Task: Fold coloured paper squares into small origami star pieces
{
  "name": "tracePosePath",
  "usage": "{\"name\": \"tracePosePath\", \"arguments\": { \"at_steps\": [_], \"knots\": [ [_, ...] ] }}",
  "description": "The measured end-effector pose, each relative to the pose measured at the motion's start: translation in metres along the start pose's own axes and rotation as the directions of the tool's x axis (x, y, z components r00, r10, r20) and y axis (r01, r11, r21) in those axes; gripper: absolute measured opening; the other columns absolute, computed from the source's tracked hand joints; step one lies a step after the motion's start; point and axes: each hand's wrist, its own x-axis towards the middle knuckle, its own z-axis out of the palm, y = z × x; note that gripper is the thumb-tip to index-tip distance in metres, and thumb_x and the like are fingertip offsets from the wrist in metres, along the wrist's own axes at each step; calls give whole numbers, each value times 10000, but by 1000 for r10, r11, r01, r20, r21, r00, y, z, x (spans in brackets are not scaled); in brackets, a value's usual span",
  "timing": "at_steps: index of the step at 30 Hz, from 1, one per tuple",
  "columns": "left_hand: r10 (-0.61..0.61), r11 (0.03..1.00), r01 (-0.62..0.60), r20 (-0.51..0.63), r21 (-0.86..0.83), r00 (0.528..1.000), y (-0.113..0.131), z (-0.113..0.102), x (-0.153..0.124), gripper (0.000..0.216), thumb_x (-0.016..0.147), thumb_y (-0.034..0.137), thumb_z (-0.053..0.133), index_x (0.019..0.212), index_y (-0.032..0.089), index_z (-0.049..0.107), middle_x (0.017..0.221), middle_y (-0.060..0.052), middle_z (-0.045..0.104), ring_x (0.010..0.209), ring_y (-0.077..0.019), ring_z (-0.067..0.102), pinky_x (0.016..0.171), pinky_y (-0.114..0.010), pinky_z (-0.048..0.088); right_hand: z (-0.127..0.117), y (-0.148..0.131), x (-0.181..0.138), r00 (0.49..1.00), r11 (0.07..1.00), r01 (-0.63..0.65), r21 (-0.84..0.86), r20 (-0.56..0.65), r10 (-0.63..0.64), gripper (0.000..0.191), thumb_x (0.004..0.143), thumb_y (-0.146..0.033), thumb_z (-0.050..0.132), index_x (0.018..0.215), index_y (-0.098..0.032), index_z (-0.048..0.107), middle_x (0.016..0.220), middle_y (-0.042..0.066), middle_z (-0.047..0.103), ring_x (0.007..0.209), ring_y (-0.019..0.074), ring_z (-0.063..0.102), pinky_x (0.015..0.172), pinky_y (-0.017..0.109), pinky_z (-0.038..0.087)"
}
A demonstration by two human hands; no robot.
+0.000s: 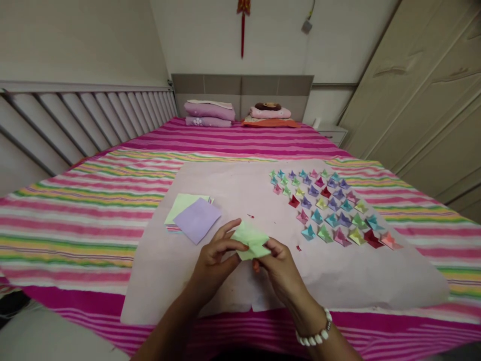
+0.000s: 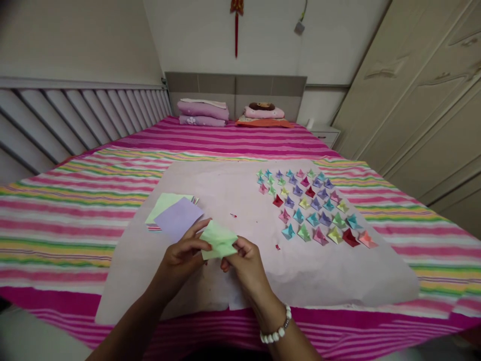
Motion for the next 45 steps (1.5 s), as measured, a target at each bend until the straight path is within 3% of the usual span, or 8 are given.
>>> {"name": "tracePosePath", "arguments": {
  "at_steps": [6, 9, 15, 21, 27, 30, 36, 45],
  "knots": [
    [-172, 977, 156, -109, -144, 979, -2, 3, 3, 304, 695, 197, 746, 985, 216, 657, 1382, -121, 503, 1195, -282, 537, 837, -364, 523, 2, -1, -3, 1000, 1000, -23, -3, 20, 23, 210, 712, -347, 752, 811, -170, 699, 497, -30, 587, 442, 96, 491, 466, 214, 378],
    [-182, 969, 154, -137, -194, 974, 1, 5, 6, 329, 660, 195, 768, 965, 209, 648, 1317, -105, 564, 1192, -273, 537, 865, -372, 512, 2, 0, -3, 999, 999, -30, -14, 35, 30, 205, 722, -343, 747, 818, -168, 699, 500, -32, 593, 444, 90, 493, 472, 209, 374],
    [-115, 993, 116, -33, 24, 993, 4, 5, 5, 96, 759, 208, 668, 838, 211, 723, 1045, -57, 659, 980, -209, 607, 848, -367, 503, 2, 2, -5, 997, 998, -67, -8, 48, 67, 166, 732, -324, 724, 744, -163, 687, 485, -27, 597, 439, 88, 497, 473, 206, 369],
    [-52, 979, 43, 42, 199, 998, 5, 4, 3, 249, 778, 132, 556, 869, 262, 747, 952, -41, 645, 911, -204, 613, 835, -376, 497, 4, 2, -6, 992, 991, -123, 60, 28, 122, 123, 726, -291, 692, 734, -168, 681, 474, -25, 597, 429, 96, 495, 469, 212, 376],
    [-67, 950, 46, 60, 308, 996, 10, 0, 0, 334, 774, 109, 519, 1000, 260, 713, 1072, -63, 595, 952, -195, 595, 815, -357, 503, 2, -5, -7, 980, 969, -164, 186, 138, 140, 238, 735, -393, 665, 727, -156, 657, 526, 38, 645, 491, 156, 573, 491, 257, 423],
    [-113, 956, 79, 105, 283, 988, 13, 2, 0, 299, 780, 174, 586, 1046, 255, 697, 1056, -63, 584, 925, -187, 600, 792, -334, 516, 2, -5, -6, 986, 980, -152, 129, 81, 142, 240, 717, -387, 725, 747, -157, 663, 500, 3, 618, 458, 120, 535, 478, 230, 401],
    [-214, 969, 232, -191, 79, 958, 2, 7, 2, 174, 711, 288, 725, 859, 198, 712, 849, -31, 674, 746, -165, 628, 643, -267, 509, 5, 1, -5, 993, 991, -120, 58, 4, 120, 237, 698, -364, 763, 782, -161, 673, 494, -32, 588, 436, 90, 497, 450, 201, 358],
    [-258, 937, 292, -185, 190, 948, 4, 7, 0, 367, 634, 268, 779, 988, 198, 708, 943, -53, 721, 827, -208, 644, 719, -313, 517, 2, 1, -3, 994, 999, -39, 17, -97, 41, 252, 626, -327, 814, 715, -179, 631, 462, -65, 532, 388, 70, 428, 409, 196, 304]
  ]
}}
